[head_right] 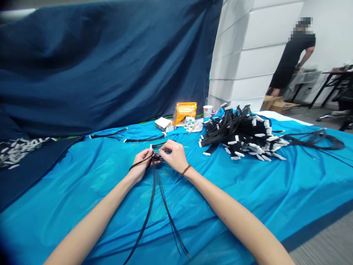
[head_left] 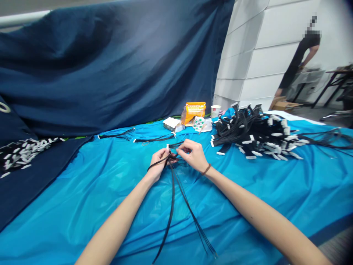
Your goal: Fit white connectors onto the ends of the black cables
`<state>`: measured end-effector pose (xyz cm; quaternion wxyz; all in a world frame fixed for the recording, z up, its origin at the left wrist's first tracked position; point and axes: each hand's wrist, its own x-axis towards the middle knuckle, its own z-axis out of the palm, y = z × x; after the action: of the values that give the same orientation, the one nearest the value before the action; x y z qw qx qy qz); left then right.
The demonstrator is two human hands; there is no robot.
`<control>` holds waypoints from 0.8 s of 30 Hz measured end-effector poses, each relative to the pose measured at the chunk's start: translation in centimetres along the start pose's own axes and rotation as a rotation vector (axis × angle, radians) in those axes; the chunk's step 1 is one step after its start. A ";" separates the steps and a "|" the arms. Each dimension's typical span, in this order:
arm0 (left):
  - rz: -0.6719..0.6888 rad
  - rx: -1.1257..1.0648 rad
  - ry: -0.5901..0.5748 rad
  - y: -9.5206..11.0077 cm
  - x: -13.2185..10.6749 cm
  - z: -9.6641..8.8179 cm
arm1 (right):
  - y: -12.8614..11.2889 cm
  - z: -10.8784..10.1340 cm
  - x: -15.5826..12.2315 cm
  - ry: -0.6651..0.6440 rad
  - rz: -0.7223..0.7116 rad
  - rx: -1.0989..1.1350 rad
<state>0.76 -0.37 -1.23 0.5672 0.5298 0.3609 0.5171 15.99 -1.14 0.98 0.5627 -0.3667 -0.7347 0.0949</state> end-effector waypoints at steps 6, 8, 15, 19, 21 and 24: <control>-0.024 -0.007 0.011 0.2 -0.1 0.1 | 0.0 0.0 0.0 0.009 0.022 0.011; -0.024 -0.007 0.014 0.3 -0.1 0.2 | 0.0 0.0 0.0 0.007 0.026 0.009; -0.022 0.008 0.024 0.3 -0.1 0.2 | 0.0 0.1 0.0 0.015 0.029 -0.002; -0.020 0.018 0.019 0.3 -0.1 0.2 | 0.0 0.1 0.0 0.012 0.031 -0.012; -0.020 0.025 0.019 0.3 -0.1 0.2 | 0.1 0.2 0.0 0.009 0.030 -0.010; -0.021 0.038 0.021 0.3 -0.1 0.2 | 0.1 0.2 -0.1 0.006 0.032 -0.003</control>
<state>0.87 -0.50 -0.87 0.5587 0.5309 0.3822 0.5098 15.84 -1.04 0.79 0.5629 -0.3795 -0.7272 0.1018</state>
